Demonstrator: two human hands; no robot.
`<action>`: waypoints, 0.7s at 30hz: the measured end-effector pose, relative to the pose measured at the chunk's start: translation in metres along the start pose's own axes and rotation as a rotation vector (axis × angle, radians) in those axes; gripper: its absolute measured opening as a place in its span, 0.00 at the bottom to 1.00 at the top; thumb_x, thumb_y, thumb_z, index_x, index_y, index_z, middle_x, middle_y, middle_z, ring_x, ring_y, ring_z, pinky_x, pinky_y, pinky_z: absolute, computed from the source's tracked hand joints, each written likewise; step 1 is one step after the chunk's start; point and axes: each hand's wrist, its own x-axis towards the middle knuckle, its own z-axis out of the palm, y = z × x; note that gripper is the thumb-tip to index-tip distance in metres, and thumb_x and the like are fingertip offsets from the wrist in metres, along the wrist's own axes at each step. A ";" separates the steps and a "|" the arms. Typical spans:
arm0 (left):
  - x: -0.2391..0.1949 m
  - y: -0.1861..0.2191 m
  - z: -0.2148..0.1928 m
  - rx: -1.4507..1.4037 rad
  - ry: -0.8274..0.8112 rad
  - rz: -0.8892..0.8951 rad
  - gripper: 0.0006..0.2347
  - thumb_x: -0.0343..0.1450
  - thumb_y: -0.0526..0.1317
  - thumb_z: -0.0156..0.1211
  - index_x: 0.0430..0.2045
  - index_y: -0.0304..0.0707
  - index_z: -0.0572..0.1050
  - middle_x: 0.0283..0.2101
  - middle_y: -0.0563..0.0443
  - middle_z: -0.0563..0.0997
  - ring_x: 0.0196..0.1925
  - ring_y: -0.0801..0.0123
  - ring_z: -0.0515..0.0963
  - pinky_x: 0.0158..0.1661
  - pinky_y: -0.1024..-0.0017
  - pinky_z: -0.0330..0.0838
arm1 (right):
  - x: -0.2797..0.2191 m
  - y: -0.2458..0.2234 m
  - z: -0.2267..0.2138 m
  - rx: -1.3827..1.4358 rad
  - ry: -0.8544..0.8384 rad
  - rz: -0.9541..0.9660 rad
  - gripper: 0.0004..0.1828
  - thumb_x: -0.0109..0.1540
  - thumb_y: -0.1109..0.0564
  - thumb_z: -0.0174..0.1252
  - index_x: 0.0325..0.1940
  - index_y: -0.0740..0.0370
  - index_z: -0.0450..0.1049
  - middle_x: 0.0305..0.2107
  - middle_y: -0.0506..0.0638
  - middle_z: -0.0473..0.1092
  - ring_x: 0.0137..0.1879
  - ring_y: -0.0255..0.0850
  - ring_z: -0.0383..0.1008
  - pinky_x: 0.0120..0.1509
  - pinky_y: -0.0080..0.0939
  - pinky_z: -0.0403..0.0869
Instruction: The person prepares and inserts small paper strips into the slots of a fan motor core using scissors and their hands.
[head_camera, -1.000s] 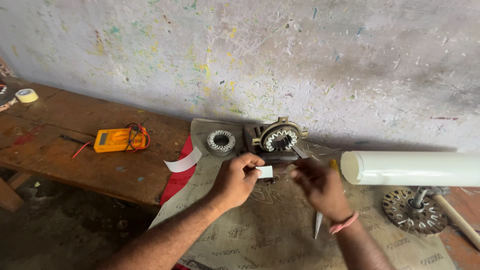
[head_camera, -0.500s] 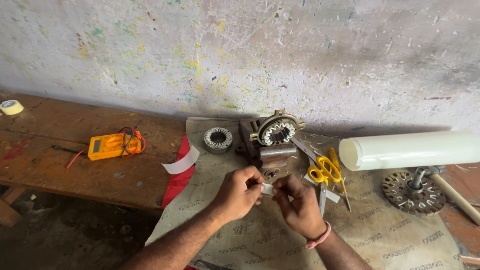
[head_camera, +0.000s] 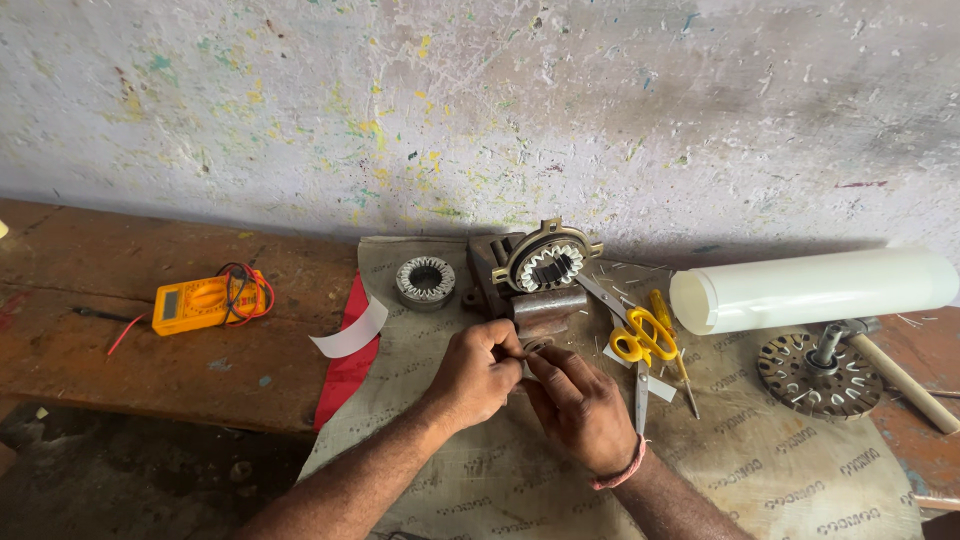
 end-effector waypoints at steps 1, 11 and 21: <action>0.002 -0.001 -0.001 0.002 -0.018 -0.026 0.03 0.68 0.28 0.57 0.24 0.34 0.73 0.22 0.53 0.77 0.22 0.76 0.78 0.21 0.72 0.71 | 0.001 0.001 0.000 -0.001 -0.001 0.001 0.21 0.55 0.63 0.69 0.52 0.64 0.75 0.46 0.56 0.75 0.45 0.52 0.80 0.44 0.46 0.79; 0.022 -0.006 -0.004 0.063 0.027 0.153 0.03 0.66 0.27 0.59 0.23 0.33 0.73 0.25 0.54 0.80 0.28 0.75 0.80 0.29 0.71 0.75 | 0.017 0.015 0.009 0.129 0.091 0.045 0.15 0.54 0.68 0.68 0.45 0.64 0.79 0.39 0.53 0.77 0.39 0.45 0.81 0.39 0.39 0.78; 0.121 -0.060 -0.040 -0.429 0.403 0.183 0.05 0.72 0.36 0.64 0.37 0.35 0.78 0.29 0.53 0.81 0.25 0.79 0.75 0.24 0.81 0.69 | 0.040 0.051 0.019 0.240 0.352 0.572 0.11 0.55 0.65 0.69 0.41 0.67 0.78 0.32 0.50 0.74 0.32 0.33 0.77 0.36 0.31 0.75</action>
